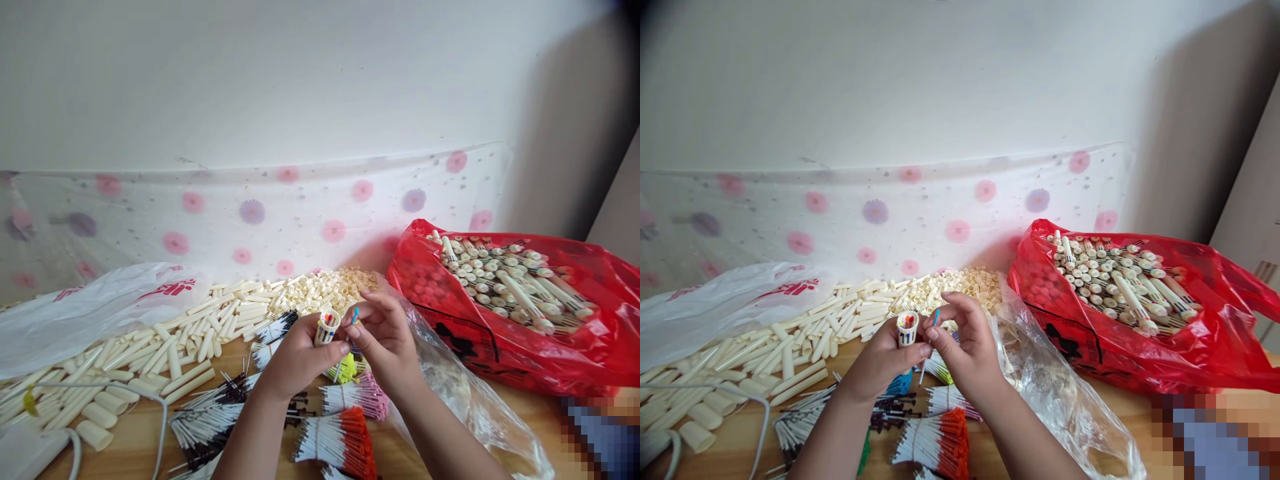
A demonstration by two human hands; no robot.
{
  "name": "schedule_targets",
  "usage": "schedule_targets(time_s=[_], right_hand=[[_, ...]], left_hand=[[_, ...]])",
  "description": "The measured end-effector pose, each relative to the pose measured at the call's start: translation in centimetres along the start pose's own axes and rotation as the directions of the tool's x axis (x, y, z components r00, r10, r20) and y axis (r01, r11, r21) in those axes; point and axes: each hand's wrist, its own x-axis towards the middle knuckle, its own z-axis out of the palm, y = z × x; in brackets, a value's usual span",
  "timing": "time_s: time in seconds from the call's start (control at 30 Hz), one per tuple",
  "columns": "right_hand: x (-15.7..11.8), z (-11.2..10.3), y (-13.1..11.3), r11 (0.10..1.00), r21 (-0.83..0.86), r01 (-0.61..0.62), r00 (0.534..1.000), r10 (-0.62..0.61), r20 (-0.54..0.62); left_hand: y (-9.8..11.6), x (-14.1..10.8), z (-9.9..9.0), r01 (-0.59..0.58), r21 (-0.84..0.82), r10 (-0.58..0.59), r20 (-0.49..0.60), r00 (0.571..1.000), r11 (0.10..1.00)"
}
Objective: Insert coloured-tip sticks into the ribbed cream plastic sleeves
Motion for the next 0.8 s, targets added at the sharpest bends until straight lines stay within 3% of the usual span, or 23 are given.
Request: schedule_targets(time_s=[0.2, 0.3, 0.43, 0.53, 0.63, 0.8], right_hand=[[0.0, -0.4, -0.3, 0.99, -0.13, 0.044, 0.998, -0.049, -0.038], [0.0, -0.7, -1.1, 0.977, -0.154, 0.147, 0.988, -0.151, -0.016], [0.0, -0.9, -2.9, 0.935, -0.15, 0.322, 0.945, -0.327, -0.005], [-0.6, -1.1, -4.5, 0.894, -0.195, 0.404, 0.907, -0.42, -0.045], [-1.6, -1.2, -6.3, 0.851, -0.278, 0.445, 0.879, -0.475, -0.046], [-2.6, -1.1, -8.7, 0.863, -0.246, 0.442, 0.89, -0.456, -0.001]], left_hand=[[-0.5, 0.1, 0.1, -0.06, 0.093, 0.062, -0.017, 0.998, 0.994], [-0.8, 0.3, 0.1, -0.207, 0.234, 0.218, -0.02, 0.976, 0.95], [-1.4, 0.5, -0.1, -0.488, 0.374, 0.521, 0.016, 0.853, 0.789], [-1.8, 0.6, -0.1, -0.593, 0.437, 0.636, 0.061, 0.769, 0.676], [-2.1, 0.6, 0.1, -0.635, 0.463, 0.681, 0.087, 0.727, 0.618], [-2.5, 0.7, 0.5, -0.653, 0.5, 0.711, 0.1, 0.696, 0.569]])
